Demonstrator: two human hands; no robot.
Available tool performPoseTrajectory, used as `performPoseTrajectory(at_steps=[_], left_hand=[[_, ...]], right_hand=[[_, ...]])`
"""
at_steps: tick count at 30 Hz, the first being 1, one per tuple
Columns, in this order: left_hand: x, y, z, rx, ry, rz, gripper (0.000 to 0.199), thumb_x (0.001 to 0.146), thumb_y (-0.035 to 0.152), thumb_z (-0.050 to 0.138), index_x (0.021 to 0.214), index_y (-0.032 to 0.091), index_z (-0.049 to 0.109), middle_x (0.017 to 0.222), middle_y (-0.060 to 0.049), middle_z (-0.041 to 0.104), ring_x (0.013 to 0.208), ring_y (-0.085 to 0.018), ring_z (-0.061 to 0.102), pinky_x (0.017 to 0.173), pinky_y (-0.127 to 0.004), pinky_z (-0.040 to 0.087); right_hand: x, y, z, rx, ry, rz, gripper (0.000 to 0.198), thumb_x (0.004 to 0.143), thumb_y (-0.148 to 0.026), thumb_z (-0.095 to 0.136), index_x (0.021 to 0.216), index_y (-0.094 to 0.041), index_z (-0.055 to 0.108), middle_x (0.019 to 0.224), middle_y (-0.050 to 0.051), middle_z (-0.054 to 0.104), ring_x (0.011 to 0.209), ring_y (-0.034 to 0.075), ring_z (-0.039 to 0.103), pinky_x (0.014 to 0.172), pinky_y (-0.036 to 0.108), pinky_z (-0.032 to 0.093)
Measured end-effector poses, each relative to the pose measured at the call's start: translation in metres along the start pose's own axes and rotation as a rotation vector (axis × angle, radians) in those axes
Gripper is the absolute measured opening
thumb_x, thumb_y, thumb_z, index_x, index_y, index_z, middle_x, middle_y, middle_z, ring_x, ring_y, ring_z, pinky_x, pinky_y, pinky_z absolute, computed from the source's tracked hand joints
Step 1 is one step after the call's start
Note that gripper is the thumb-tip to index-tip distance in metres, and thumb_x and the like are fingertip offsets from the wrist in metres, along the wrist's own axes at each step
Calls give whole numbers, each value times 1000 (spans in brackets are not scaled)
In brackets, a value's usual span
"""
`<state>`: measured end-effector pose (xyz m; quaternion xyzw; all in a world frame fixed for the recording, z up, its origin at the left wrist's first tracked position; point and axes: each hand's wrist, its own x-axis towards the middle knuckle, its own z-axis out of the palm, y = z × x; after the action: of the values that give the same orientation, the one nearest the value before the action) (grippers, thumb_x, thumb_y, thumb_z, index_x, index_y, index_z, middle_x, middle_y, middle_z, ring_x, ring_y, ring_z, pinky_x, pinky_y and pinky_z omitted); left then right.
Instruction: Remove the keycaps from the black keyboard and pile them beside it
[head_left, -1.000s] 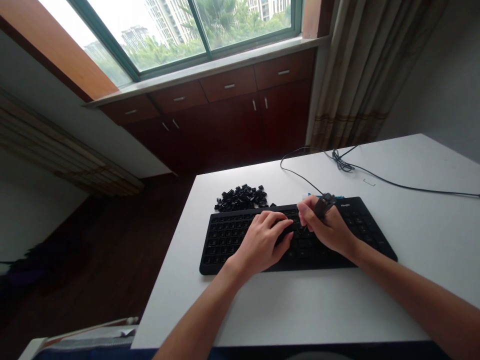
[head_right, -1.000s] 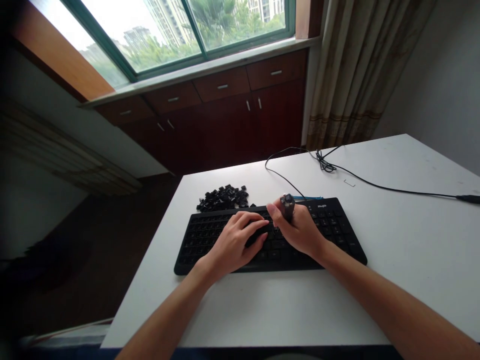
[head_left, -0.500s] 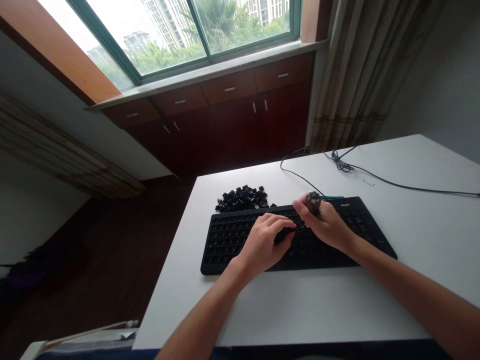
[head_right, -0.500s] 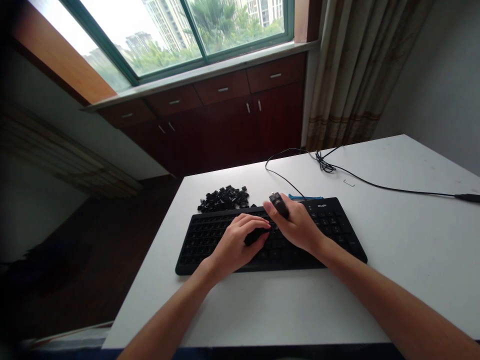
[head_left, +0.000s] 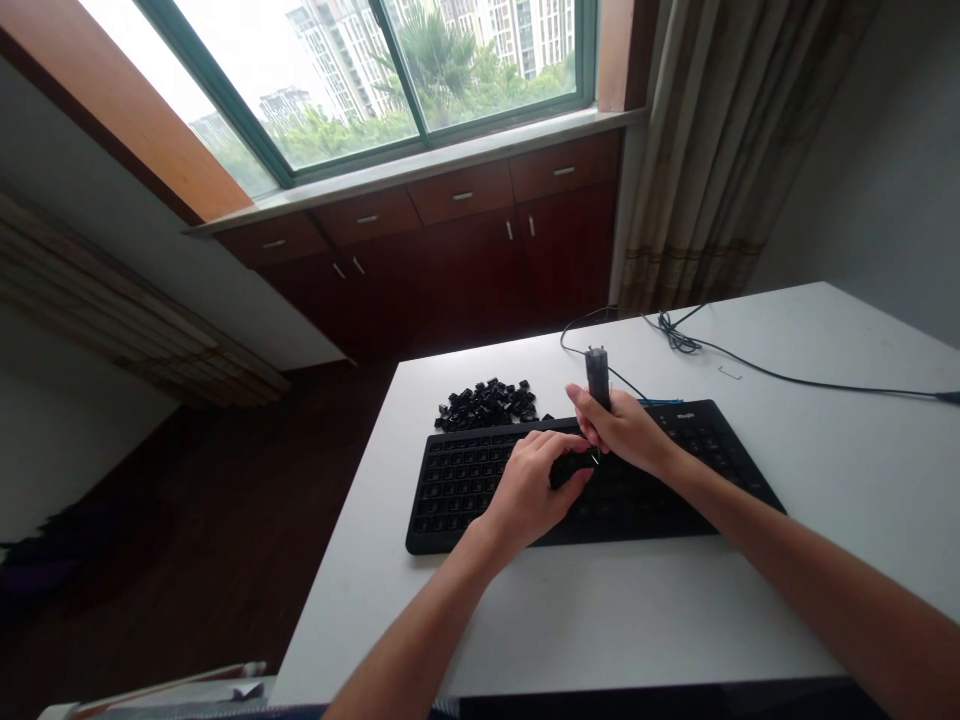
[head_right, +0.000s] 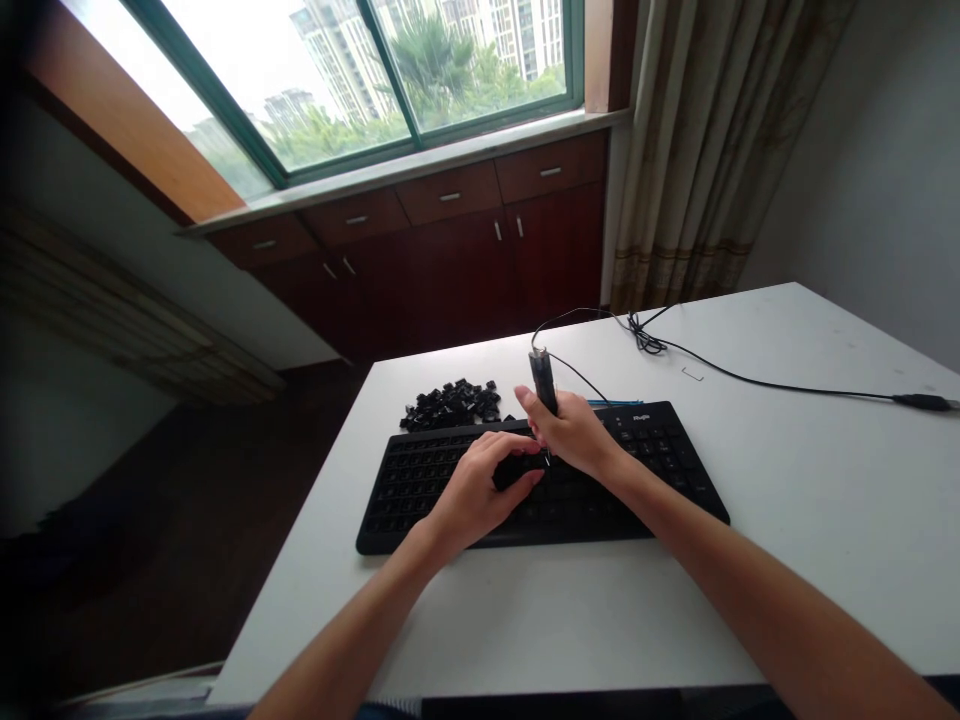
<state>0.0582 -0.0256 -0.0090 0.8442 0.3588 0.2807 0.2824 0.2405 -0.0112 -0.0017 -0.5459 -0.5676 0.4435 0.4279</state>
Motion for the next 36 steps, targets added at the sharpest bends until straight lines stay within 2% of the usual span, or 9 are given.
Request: performPoseTrajectory(at_steps=[8, 20, 25, 28, 32, 36], left_hand=[[0, 1, -2, -29, -7, -23, 25, 87, 21, 72, 110, 25, 67, 107, -2, 72, 103, -23, 64, 95, -38, 47], [-1, -2, -1, 6, -19, 23, 21, 89, 21, 67, 109, 25, 66, 111, -3, 71, 103, -23, 62, 96, -39, 46], [-3, 3, 0, 52, 1, 27, 30, 84, 16, 65, 113, 23, 61, 110, -3, 70, 102, -23, 61, 96, -40, 45], [-2, 5, 3, 49, 23, 9, 34, 82, 20, 69, 114, 23, 58, 108, -3, 70, 100, -23, 61, 94, -39, 45], [0, 4, 6, 92, 41, 9, 21, 87, 22, 65, 107, 23, 59, 102, -2, 70, 97, -23, 60, 91, -38, 44], [0, 6, 7, 139, 49, 20, 12, 82, 16, 62, 92, 22, 58, 95, -3, 68, 92, -24, 59, 87, -38, 44]], right_hand=[[-18, 2, 1, -108, 85, -38, 57, 96, -62, 48, 59, -20, 54, 49, -1, 56, 43, 13, 55, 48, 25, 44], [-29, 1, 6, -7, 192, -55, 55, 94, -60, 54, 59, -19, 61, 49, 1, 61, 41, 15, 62, 41, 24, 50], [-31, 0, 9, -87, 253, -131, 51, 88, -58, 65, 57, -18, 66, 49, 3, 64, 39, 15, 62, 41, 24, 49], [-31, -3, 9, -125, 267, -169, 49, 88, -57, 66, 59, -17, 67, 50, 2, 66, 40, 14, 62, 43, 23, 49], [-30, -8, 10, -196, 244, -180, 56, 93, -55, 61, 51, -18, 62, 47, 2, 63, 43, 13, 61, 49, 22, 47], [-27, -10, 9, -143, 76, -201, 58, 97, -50, 56, 48, -19, 59, 43, 0, 58, 40, 11, 56, 47, 22, 43]])
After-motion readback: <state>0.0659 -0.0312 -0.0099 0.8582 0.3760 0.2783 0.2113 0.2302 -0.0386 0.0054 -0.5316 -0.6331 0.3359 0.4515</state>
